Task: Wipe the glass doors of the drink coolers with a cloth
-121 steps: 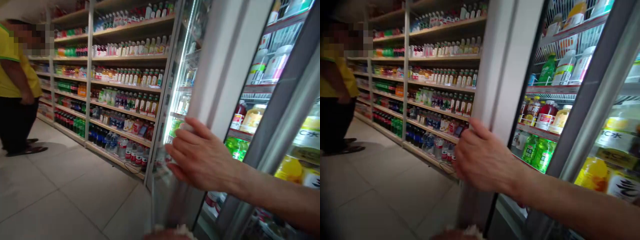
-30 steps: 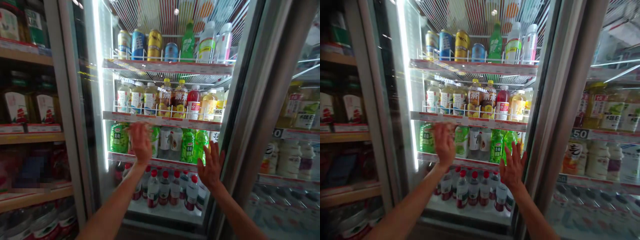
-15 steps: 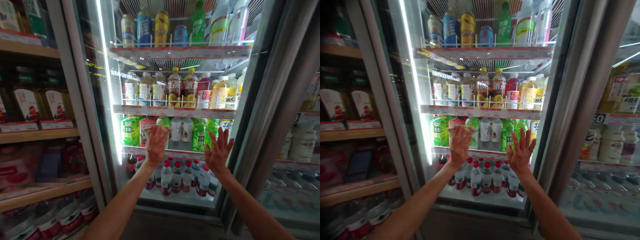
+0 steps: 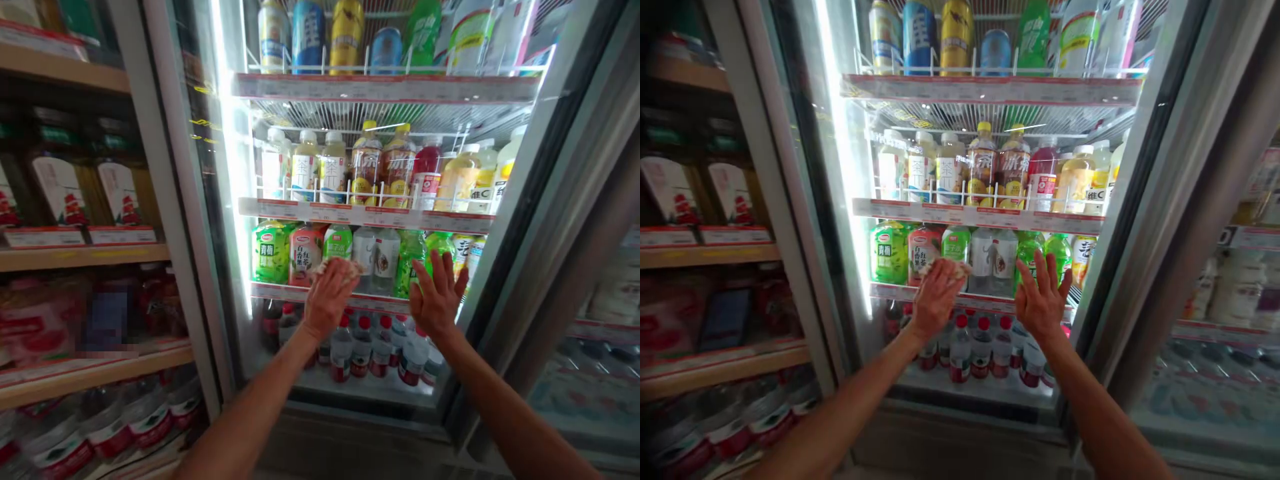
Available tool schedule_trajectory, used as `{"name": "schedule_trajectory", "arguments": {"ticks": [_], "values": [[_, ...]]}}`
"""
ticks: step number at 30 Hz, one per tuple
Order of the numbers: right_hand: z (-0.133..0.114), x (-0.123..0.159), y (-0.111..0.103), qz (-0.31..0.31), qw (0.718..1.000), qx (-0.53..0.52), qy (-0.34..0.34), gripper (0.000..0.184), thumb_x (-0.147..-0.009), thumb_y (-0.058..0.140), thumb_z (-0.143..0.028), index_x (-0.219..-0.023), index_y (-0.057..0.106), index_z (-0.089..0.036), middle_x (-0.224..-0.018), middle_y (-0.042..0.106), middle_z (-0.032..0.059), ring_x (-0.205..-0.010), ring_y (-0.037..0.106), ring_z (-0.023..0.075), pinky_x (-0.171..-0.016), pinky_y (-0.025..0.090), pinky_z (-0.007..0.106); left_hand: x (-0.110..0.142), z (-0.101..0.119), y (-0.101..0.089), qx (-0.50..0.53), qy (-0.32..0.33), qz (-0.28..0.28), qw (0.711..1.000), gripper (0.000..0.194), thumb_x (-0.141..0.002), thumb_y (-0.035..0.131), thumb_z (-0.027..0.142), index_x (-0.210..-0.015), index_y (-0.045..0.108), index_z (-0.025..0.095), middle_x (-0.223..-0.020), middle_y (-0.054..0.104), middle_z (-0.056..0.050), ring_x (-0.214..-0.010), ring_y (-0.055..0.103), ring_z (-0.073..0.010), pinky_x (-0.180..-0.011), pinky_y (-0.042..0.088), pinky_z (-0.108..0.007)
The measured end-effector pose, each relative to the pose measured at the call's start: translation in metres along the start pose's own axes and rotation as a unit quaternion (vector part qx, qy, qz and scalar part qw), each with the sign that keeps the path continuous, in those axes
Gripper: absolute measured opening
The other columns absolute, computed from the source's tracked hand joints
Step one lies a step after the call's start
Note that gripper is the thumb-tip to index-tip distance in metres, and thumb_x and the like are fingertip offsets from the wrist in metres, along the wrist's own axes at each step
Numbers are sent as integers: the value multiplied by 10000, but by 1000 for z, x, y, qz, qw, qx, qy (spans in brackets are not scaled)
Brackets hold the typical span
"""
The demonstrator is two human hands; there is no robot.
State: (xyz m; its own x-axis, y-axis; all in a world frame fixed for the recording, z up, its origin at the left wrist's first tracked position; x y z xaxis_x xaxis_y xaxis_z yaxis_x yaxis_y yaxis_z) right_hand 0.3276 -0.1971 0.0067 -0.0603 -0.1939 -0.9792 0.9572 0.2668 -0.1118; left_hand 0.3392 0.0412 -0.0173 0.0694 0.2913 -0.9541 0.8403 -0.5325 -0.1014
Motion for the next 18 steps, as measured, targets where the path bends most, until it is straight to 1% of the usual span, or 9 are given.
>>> {"name": "schedule_trajectory", "arguments": {"ticks": [1, 3, 6, 8, 11, 13, 15, 16, 18], "values": [[0, 0, 0, 0, 1000, 0, -1, 568, -810, 482, -210, -1344, 326, -324, -1463, 271, 30, -1340, 252, 258, -1087, 117, 511, -1, 3, 0, 5, 29, -19, 999, 437, -829, 459, 119, -1242, 474, 260, -1396, 383, -37, -1314, 296, -215, -1053, 342, -391], [0, 0, -1, 1, 1000, 0, -2, 560, -808, 487, -208, -1337, 341, -322, -1456, 289, 30, -1336, 263, 254, -1090, 122, 504, -1, -15, -13, -12, 5, -1, 1000, 427, -841, 452, 129, -1249, 466, 255, -1389, 395, -30, -1305, 315, -198, -1065, 330, -372], [-2, 0, -2, 3, 1000, -4, 5, 554, -807, 487, -198, -1331, 353, -316, -1448, 306, 33, -1332, 273, 250, -1092, 123, 502, 0, -60, -41, -68, -150, 133, 977, 447, -881, 370, 133, -1323, 363, 200, -1474, 218, -30, -1351, 189, -222, -1117, 230, -416], [-2, 0, -2, 5, 1000, -6, 10, 551, -807, 486, -198, -1329, 356, -316, -1445, 313, 33, -1333, 272, 251, -1090, 128, 506, -2, -65, -42, -76, -184, 166, 966, 463, -894, 315, 120, -1355, 297, 158, -1498, 103, -50, -1365, 97, -253, -1127, 175, -458], [-2, 0, -2, 8, 1000, -8, 10, 551, -805, 489, -202, -1328, 359, -315, -1443, 317, 34, -1331, 275, 256, -1084, 145, 513, -6, -24, -18, -51, -125, 100, 986, 440, -866, 399, 128, -1295, 406, 223, -1464, 248, -23, -1337, 233, -237, -1095, 281, -424], [-1, 0, -2, 13, 1000, -14, 2, 559, -800, 495, -195, -1328, 358, -315, -1440, 322, 35, -1328, 282, 257, -1082, 150, 514, -3, 9, -1, -13, 10, -1, 1000, 404, -851, 433, 139, -1241, 468, 240, -1386, 400, -23, -1298, 326, -221, -1058, 343, -396], [0, 1, -3, 14, 1000, -18, -4, 565, -795, 499, -185, -1326, 359, -317, -1438, 326, 34, -1326, 287, 253, -1084, 149, 511, 8, 17, 2, 13, 89, -79, 993, 406, -852, 419, 130, -1243, 467, 230, -1349, 447, -40, -1296, 329, -219, -1051, 344, -393], [0, 1, -3, 14, 1000, -21, -6, 564, -794, 500, -184, -1325, 361, -316, -1437, 328, 34, -1326, 288, 252, -1085, 147, 511, 14, 9, -4, 18, 71, -87, 994, 422, -855, 403, 124, -1262, 445, 229, -1365, 426, -42, -1314, 294, -217, -1067, 318, -398], [0, 1, -3, 12, 1000, -25, -5, 557, -794, 500, -184, -1321, 369, -311, -1436, 331, 37, -1326, 287, 252, -1086, 144, 511, 23, -24, -21, 16, -62, -44, 997, 470, -870, 362, 123, -1326, 352, 237, -1441, 301, -35, -1358, 168, -207, -1118, 217, -415]]}}
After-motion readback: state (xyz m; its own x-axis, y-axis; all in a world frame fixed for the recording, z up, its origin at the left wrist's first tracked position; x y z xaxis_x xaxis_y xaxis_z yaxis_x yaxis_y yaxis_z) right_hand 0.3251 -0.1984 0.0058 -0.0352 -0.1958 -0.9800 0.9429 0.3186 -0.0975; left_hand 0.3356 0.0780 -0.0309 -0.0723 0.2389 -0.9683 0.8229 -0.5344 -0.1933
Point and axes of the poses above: each hand's wrist, its own x-axis away from the middle knuckle, its own y-axis out of the palm, z = x × y, the point moved 2 cm from there along -x, towards the middle knuckle
